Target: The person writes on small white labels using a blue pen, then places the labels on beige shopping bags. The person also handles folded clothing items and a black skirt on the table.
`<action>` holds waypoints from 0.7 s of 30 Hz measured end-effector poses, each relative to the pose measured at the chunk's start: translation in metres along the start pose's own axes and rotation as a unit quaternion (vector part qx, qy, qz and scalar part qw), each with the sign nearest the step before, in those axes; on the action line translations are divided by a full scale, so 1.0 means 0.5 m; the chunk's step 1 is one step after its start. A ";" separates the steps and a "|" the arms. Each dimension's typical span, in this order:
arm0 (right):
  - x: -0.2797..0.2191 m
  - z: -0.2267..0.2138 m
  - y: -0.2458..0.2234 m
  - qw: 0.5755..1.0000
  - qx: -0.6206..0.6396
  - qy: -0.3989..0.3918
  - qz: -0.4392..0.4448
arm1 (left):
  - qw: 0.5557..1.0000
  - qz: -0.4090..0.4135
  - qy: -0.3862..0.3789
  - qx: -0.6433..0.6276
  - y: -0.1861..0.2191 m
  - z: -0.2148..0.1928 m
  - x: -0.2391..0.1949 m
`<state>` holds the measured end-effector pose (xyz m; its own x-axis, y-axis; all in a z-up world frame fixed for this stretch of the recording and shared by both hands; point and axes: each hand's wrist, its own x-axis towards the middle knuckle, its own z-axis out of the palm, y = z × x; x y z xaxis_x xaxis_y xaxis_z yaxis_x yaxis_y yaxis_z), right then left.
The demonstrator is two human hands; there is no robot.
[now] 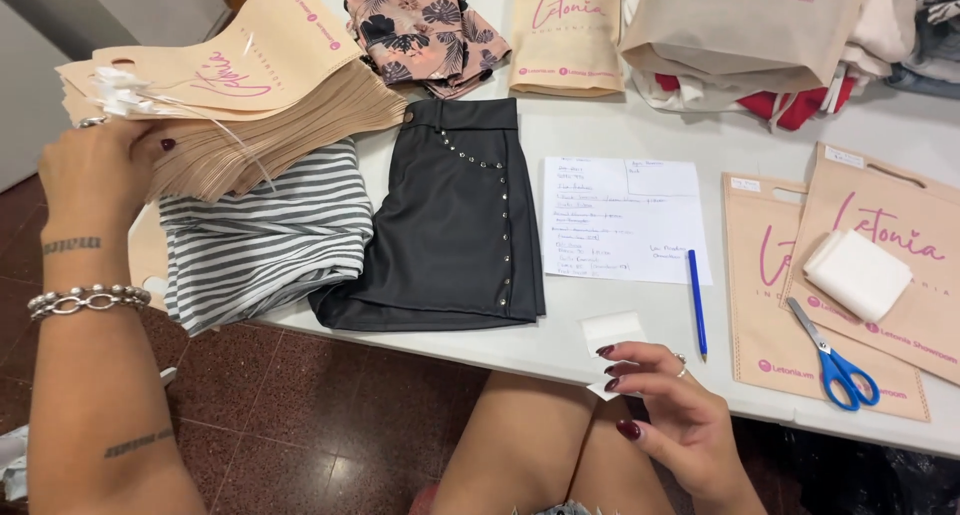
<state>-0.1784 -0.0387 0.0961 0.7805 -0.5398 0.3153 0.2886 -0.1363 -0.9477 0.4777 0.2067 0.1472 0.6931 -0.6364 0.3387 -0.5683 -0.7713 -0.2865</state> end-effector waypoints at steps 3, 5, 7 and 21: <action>-0.003 0.003 0.012 1.000 0.022 0.011 0.007 | 0.991 0.020 0.057 0.119 0.008 0.009 -0.007; -0.005 0.004 0.014 1.000 0.015 0.013 0.006 | 0.972 0.046 0.115 0.202 0.014 0.012 -0.018; -0.009 0.004 0.016 1.000 0.011 0.013 0.008 | 0.984 0.052 0.113 0.131 0.006 0.003 -0.019; -0.026 0.002 0.040 1.000 -0.014 0.022 0.006 | 0.991 -0.013 0.009 -0.130 0.031 -0.054 0.011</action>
<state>-0.1821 -0.0338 0.0733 0.7588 -0.5768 0.3025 0.2634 -0.1531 -0.9525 0.4608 0.1910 0.1687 0.7020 -0.6146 0.3599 -0.6471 -0.7614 -0.0379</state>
